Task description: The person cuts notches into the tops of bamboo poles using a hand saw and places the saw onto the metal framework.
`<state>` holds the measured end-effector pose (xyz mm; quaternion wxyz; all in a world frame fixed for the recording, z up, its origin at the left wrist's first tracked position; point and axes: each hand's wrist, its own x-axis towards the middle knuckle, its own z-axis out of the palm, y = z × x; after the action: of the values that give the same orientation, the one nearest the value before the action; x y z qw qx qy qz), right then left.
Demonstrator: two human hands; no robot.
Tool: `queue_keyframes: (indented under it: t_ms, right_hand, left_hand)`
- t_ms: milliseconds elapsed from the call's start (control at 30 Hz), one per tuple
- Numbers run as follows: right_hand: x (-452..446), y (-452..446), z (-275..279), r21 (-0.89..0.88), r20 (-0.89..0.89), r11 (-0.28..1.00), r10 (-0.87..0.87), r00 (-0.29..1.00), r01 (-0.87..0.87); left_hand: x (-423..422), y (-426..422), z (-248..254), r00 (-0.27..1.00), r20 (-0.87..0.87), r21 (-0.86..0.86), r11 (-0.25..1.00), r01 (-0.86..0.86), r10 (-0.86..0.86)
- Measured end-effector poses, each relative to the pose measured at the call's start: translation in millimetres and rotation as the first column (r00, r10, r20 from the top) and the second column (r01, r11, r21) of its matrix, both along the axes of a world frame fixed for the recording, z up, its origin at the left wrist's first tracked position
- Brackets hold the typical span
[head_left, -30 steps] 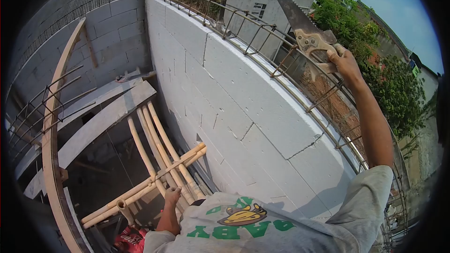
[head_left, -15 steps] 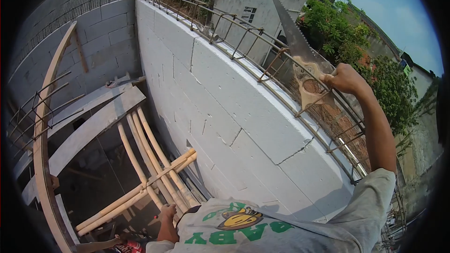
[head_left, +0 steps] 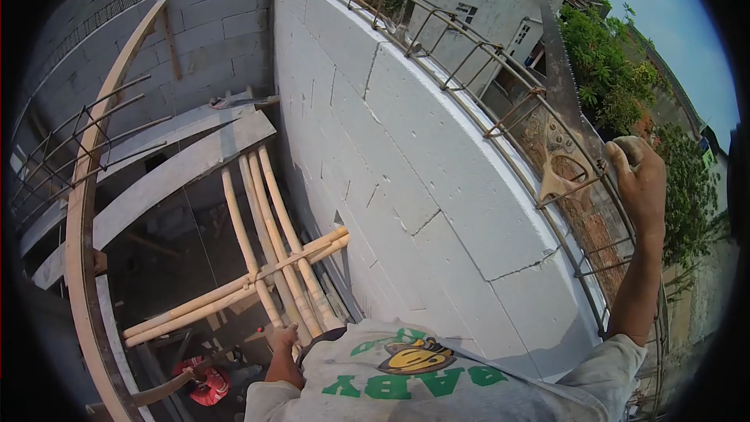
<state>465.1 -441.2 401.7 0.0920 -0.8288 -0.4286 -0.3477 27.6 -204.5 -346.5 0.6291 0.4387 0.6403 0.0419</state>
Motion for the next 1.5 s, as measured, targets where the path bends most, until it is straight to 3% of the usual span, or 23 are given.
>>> queue_keyframes:
  t_ms: [33, 67, 100, 133, 167, 200, 233, 267, 333, 433, 467, 533, 567, 667, 733, 833, 933, 1033, 1133, 1233, 1367, 1467, 1500]
  right_hand:
    - [-19, 11, -15, 0.051, -0.034, 0.994, 0.099, 0.995, -0.097]
    - [-38, 25, -31, 0.1, -0.072, 0.972, 0.221, 0.973, -0.213]
    - [-43, 34, -51, 0.114, -0.104, 0.94, 0.334, 0.937, -0.322]
    - [-44, 45, -75, 0.127, -0.148, 0.887, 0.46, 0.876, -0.444]
    - [-44, 58, -102, 0.16, -0.224, 0.864, 0.503, 0.835, -0.478]
    - [-41, 73, -130, 0.184, -0.305, 0.847, 0.532, 0.79, -0.499]
    - [-38, 90, -160, 0.164, -0.446, 0.849, 0.519, 0.729, -0.503]
    - [-36, 108, -192, 0.14, -0.569, 0.862, 0.473, 0.673, -0.488]
    - [-33, 145, -265, -0.098, -0.776, 0.892, 0.21, 0.595, -0.442]
    - [-41, 171, -390, -0.28, -0.861, 0.721, 0.103, 0.499, -0.633]
    - [-56, 177, -415, -0.317, -0.876, 0.653, 0.077, 0.476, -0.688]
    - [-102, 186, -442, -0.31, -0.92, 0.526, 0.043, 0.389, -0.791]
    - [-123, 191, -451, -0.265, -0.948, 0.479, 0.03, 0.317, -0.837]
    - [-164, 209, -466, -0.263, -0.953, 0.346, 0.055, 0.299, -0.901]
    - [-176, 225, -472, -0.254, -0.958, 0.354, 0.038, 0.285, -0.9]
    - [-194, 249, -465, -0.278, -0.948, 0.353, 0.05, 0.315, -0.893]
    - [-214, 272, -460, -0.313, -0.929, 0.349, 0.083, 0.362, -0.883]
    - [-251, 293, -454, -0.348, -0.922, 0.295, 0.065, 0.382, -0.89]
    - [-295, 304, -454, -0.371, -0.917, 0.198, 0.077, 0.392, -0.907]
    - [-325, 307, -469, -0.338, -0.928, 0.098, 0.133, 0.349, -0.936]
    - [-356, 315, -474, -0.383, -0.92, -0.08, 0.124, 0.372, -0.92]
    - [-353, 330, -495, -0.399, -0.915, -0.192, 0.151, 0.374, -0.897]
    - [-355, 339, -497, -0.403, -0.914, -0.208, 0.151, 0.377, -0.892]
  left_hand:
    - [-3, -3, -8, 1.0, -0.019, 0.004, 1.0, 0.0, 0.0]
    - [3, -10, -8, 0.991, 0.099, 0.06, 0.993, -0.101, 0.095]
    - [7, -9, -14, 0.998, 0.024, 0.093, 0.994, -0.053, 0.051]
    - [12, -14, -53, 0.995, -0.091, 0.25, 0.968, -0.025, 0.049]
    - [17, -15, -17, 0.988, -0.153, 0.15, 0.987, 0.053, -0.029]
    - [23, -15, 56, 0.984, -0.176, 0.157, 0.985, 0.065, -0.037]
    - [25, -15, 44, 0.97, -0.228, 0.191, 0.973, 0.129, -0.084]
    - [24, -19, 49, 0.98, -0.2, 0.212, 0.975, 0.065, -0.022]
    - [10, -25, 95, 0.984, -0.157, 0.227, 0.973, -0.041, 0.078]
    - [-38, -48, 74, 0.962, -0.08, 0.162, 0.955, -0.247, 0.263]
    - [-58, -53, 113, 0.946, -0.202, 0.166, 0.961, -0.221, 0.252]
    - [-107, -77, 94, 0.908, -0.243, 0.131, 0.939, -0.317, 0.341]
    - [-131, -92, 84, 0.883, -0.24, 0.167, 0.913, -0.372, 0.404]
    - [-178, -124, 72, 0.811, -0.244, 0.259, 0.842, -0.474, 0.532]
    - [-202, -135, 79, 0.784, -0.282, 0.277, 0.829, -0.486, 0.553]
    - [-208, -125, 110, 0.79, -0.312, 0.161, 0.849, -0.504, 0.528]
    - [-205, -111, 119, 0.783, -0.24, 0.135, 0.819, -0.558, 0.574]
    - [-201, -111, 117, 0.684, -0.059, 0.237, 0.676, -0.698, 0.727]
    - [-221, -135, 93, 0.662, -0.079, 0.261, 0.656, -0.708, 0.745]
    - [-258, -174, 79, 0.641, -0.231, 0.263, 0.682, -0.683, 0.732]
    - [-294, -207, 118, 0.549, -0.354, 0.153, 0.626, -0.765, 0.757]
    - [-292, -236, 88, 0.298, -0.221, 0.298, 0.355, -0.886, 0.929]
    - [-284, -233, 95, 0.258, -0.24, 0.318, 0.327, -0.89, 0.936]
